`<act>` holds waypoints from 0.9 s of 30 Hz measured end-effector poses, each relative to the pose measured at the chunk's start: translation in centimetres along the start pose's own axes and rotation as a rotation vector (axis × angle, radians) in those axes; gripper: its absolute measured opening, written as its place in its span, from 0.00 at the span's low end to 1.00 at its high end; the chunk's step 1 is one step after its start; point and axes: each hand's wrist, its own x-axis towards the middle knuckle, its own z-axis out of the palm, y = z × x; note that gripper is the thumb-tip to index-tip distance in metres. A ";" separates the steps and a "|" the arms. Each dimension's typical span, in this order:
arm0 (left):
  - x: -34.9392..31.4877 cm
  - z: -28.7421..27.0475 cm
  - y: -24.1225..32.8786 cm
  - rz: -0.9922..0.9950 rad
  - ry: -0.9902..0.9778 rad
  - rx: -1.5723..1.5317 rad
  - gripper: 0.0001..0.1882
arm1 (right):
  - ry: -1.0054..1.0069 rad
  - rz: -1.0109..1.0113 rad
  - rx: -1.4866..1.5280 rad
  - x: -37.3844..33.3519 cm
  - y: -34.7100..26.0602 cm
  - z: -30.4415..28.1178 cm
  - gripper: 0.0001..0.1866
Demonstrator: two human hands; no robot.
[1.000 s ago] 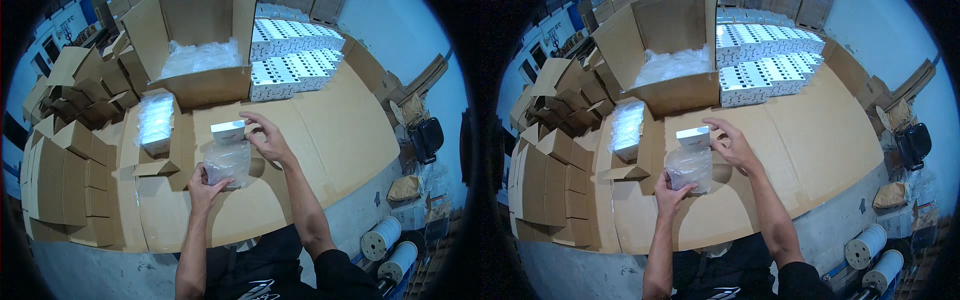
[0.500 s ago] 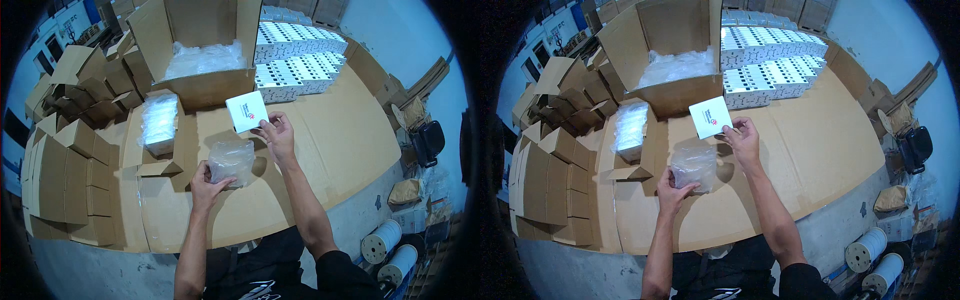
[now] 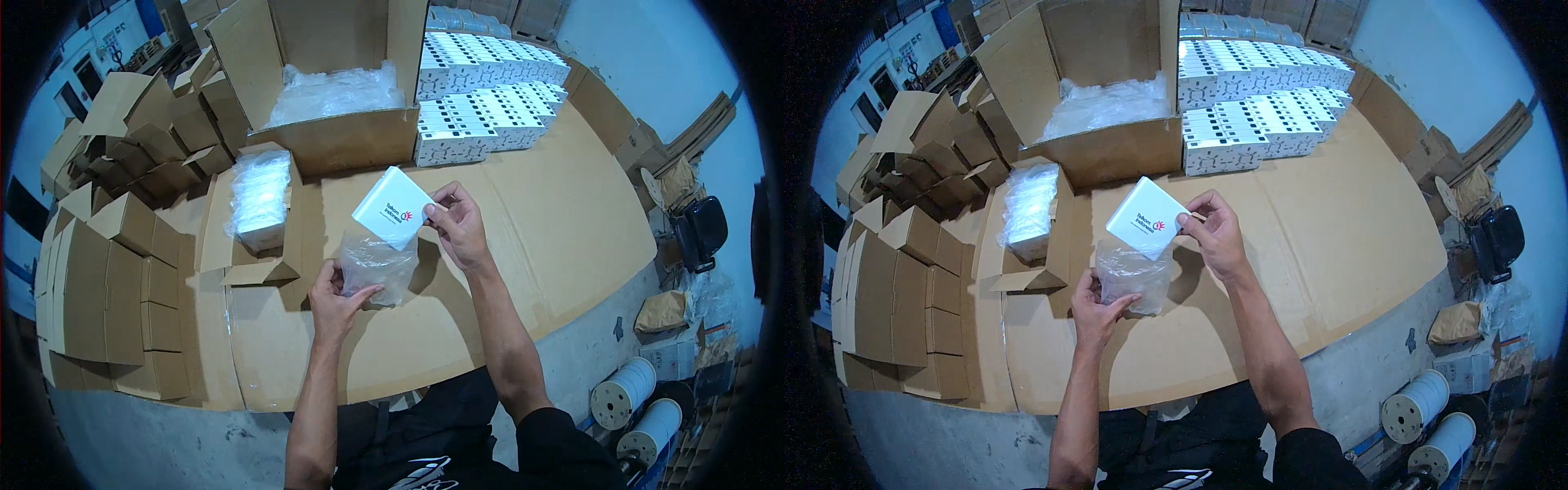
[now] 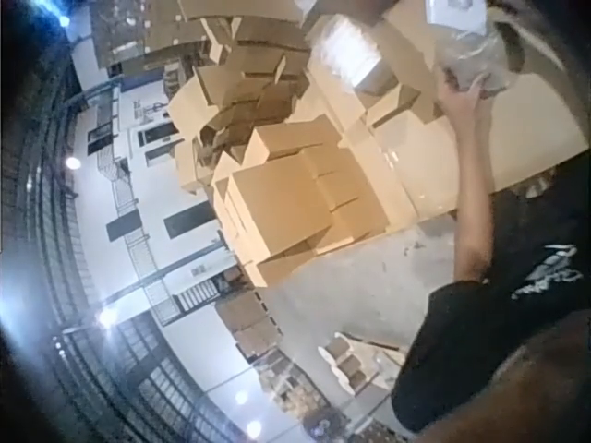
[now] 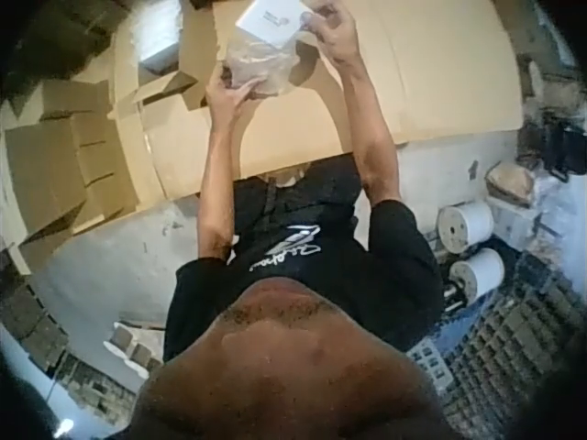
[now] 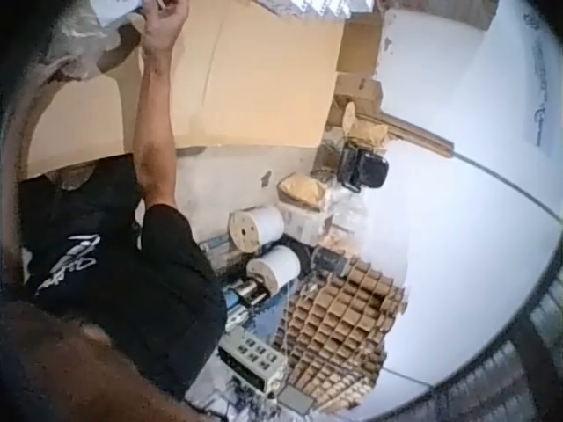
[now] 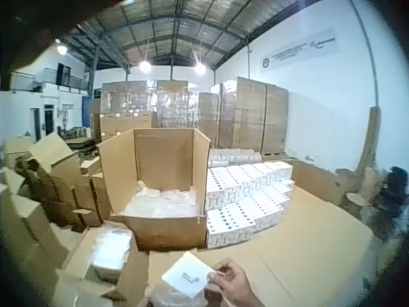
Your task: The recorder is packaging small white boxes into plastic bags and placing them in larger cardboard boxes for shipping.
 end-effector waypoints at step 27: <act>1.6 -0.4 2.3 -0.204 -0.144 -0.026 0.19 | -0.136 0.327 -0.142 -0.3 -0.4 1.0 0.07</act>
